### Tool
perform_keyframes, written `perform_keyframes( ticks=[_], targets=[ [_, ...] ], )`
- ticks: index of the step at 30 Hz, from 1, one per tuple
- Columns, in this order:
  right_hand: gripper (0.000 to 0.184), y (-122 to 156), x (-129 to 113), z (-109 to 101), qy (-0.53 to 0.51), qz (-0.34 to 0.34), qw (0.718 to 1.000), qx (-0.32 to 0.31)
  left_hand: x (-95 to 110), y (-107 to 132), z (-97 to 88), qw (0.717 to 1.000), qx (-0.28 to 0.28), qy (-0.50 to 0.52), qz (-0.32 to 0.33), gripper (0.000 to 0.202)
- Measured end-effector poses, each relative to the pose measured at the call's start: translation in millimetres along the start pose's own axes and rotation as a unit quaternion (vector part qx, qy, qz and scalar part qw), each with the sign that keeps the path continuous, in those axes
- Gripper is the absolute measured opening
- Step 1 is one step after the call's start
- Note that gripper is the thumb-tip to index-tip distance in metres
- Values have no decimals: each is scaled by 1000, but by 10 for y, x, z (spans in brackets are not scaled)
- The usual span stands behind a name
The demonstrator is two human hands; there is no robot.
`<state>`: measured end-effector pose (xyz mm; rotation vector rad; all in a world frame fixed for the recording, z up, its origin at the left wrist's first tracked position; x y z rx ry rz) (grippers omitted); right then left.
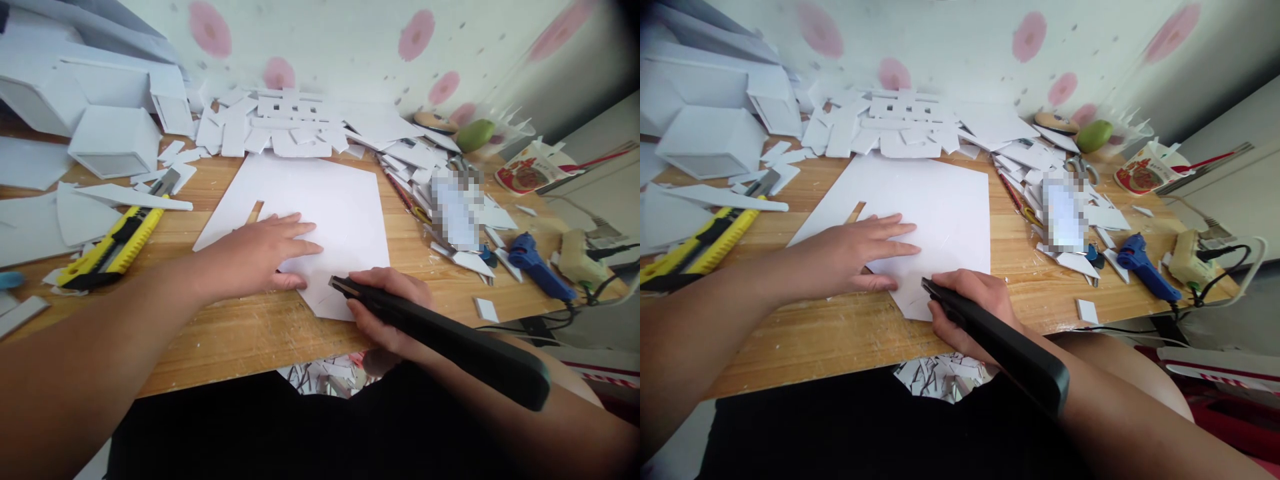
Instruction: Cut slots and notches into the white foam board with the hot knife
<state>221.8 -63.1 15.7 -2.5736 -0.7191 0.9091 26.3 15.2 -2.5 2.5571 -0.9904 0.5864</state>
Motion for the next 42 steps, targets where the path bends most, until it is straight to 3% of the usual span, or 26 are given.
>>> perform_keyframes(
  ticks=[12, 28, 42],
  targets=[
    [21, 0, 14, 38, -11, 17, 1000, -20, 15, -2, -5, 1000, 0, 3, 6, 58],
    [17, -38, -60, -9, 43, -64, 996, -40, -32, -41, 1, 1000, -1, 9, -9, 62],
    [21, -34, -119, -65, 41, -82, 993, -80, -93, -52, 1, 1000, 2, 15, -17, 66]
  ],
)
Point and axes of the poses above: each hand's wrist, its own y-axis away from the middle knuckle, its own z-axis out of the palm, x = y × z, the point moved 5 cm from there along -y, towards the middle knuckle, and after that the axes turned 12 degrees about y, right-handed, at the moved point
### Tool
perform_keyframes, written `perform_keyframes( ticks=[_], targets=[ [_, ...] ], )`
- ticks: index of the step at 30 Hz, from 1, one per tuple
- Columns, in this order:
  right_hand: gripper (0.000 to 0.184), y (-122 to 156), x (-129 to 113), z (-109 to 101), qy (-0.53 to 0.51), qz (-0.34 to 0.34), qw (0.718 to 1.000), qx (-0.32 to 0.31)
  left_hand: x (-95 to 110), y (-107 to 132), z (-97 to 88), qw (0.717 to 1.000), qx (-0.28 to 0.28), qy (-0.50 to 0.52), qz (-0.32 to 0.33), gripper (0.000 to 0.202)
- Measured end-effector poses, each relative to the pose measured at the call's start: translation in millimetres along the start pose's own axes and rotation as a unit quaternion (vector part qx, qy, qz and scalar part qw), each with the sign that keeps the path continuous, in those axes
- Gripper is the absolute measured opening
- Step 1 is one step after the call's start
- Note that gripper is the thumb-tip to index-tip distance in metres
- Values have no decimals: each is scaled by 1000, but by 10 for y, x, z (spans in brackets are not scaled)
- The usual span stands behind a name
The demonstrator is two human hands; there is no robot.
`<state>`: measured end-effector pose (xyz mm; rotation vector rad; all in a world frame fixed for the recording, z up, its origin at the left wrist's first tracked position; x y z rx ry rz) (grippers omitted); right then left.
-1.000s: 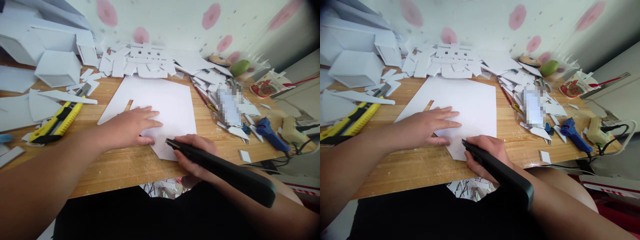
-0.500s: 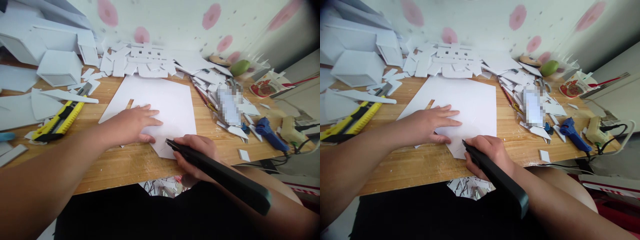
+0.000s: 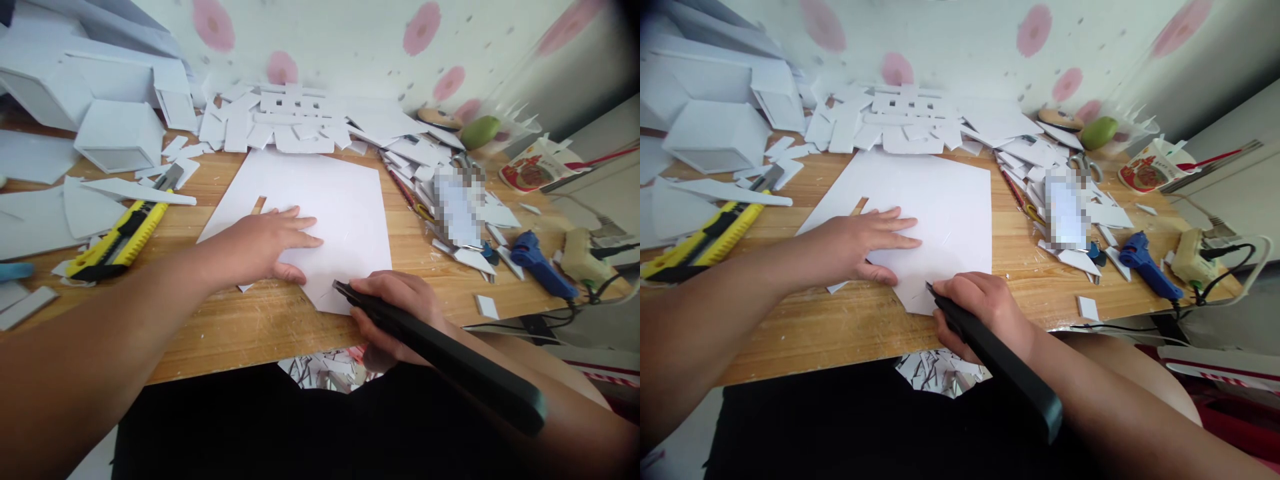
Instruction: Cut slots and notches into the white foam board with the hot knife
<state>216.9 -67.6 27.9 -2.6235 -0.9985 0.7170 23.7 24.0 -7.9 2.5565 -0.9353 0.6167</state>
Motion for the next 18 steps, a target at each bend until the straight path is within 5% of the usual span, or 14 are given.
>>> perform_keyframes(
  ticks=[10, 18],
  targets=[
    [16, 112, 29, -122, -1, -2, 1000, 9, 16, -7, -12, 1000, 1, 1, -5, 66],
    [17, 109, 298, -282, -58, 148, 986, 54, 46, 3, -21, 1000, -8, -4, -11, 66]
  ],
)
Point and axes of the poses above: each hand's wrist, its own y-axis away from the middle knuckle, its own z-axis out of the palm, x = y × z, the point moved 5 cm from there along -y, towards the middle knuckle, and after that the axes turned 12 degrees about y, right-handed, at the moved point
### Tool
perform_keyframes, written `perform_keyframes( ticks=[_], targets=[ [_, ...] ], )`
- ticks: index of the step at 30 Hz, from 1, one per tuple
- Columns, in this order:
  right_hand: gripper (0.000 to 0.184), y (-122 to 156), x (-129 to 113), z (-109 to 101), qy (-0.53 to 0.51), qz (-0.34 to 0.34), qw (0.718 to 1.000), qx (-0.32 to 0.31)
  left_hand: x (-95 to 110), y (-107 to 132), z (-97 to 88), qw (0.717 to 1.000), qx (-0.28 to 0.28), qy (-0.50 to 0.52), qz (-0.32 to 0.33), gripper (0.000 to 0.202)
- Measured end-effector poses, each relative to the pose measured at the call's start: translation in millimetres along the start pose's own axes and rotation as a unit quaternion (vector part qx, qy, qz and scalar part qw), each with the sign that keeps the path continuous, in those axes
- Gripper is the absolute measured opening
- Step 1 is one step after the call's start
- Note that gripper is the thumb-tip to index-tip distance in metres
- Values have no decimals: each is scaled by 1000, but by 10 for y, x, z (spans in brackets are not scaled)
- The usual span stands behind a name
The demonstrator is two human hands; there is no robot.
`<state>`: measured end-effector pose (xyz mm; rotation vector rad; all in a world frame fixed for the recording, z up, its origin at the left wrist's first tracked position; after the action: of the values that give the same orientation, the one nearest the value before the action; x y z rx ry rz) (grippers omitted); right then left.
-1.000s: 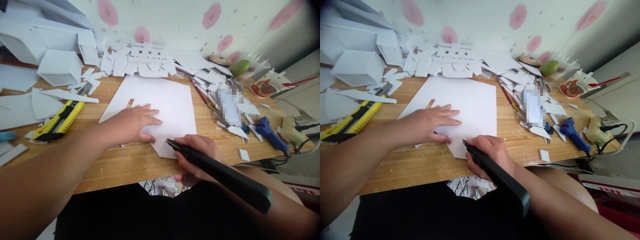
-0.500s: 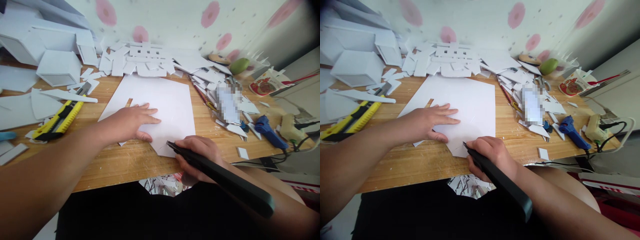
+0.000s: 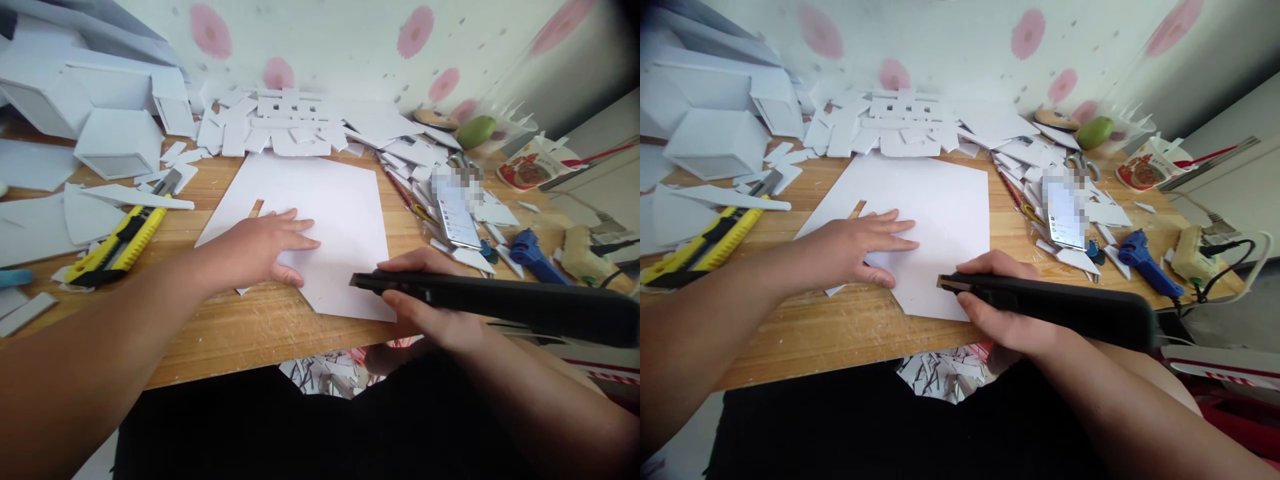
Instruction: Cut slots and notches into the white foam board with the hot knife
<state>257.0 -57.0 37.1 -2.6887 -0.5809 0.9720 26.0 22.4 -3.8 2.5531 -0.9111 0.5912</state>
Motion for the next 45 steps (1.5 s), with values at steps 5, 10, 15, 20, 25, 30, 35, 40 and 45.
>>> perform_keyframes(
  ticks=[5, 10, 15, 20, 25, 30, 35, 40, 45],
  targets=[
    [16, -75, -60, 231, 4, 5, 1000, -28, -20, 4, -2, 1000, 7, 12, 4, 65],
    [15, -57, -131, 330, 2, -40, 999, -11, -25, 1, 8, 1000, 13, 20, 6, 64],
    [15, -50, -153, 343, -3, -66, 998, -1, 7, -4, -8, 999, 21, 25, 2, 63],
    [16, -31, -159, 360, 7, -83, 997, 0, 3, 2, -6, 999, 24, 30, 4, 64],
    [15, -18, -154, 374, 21, -99, 995, -7, -13, 6, 3, 999, 19, 30, 0, 64],
    [13, -8, -199, 353, 44, -144, 989, -13, -16, -11, -29, 999, 25, 30, -13, 69],
    [11, 15, -244, 298, 59, -171, 983, -32, -16, -18, -40, 999, 27, 38, -16, 69],
    [10, 145, -181, 42, 0, -136, 988, -70, -62, -49, -31, 996, 42, 74, -11, 68],
    [20, 204, 172, -245, -260, 86, 959, 74, 122, 119, -128, 984, 101, 144, 16, 55]
  ],
)
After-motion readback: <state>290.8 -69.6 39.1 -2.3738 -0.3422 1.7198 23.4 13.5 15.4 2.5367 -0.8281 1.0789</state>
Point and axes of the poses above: each hand's wrist, its own y-axis away from the middle knuckle, its own z-axis out of the palm, x = y × z, the point moved 5 cm from there along -y, towards the middle knuckle, and after that the axes turned 12 degrees about y, right-handed, at the moved point
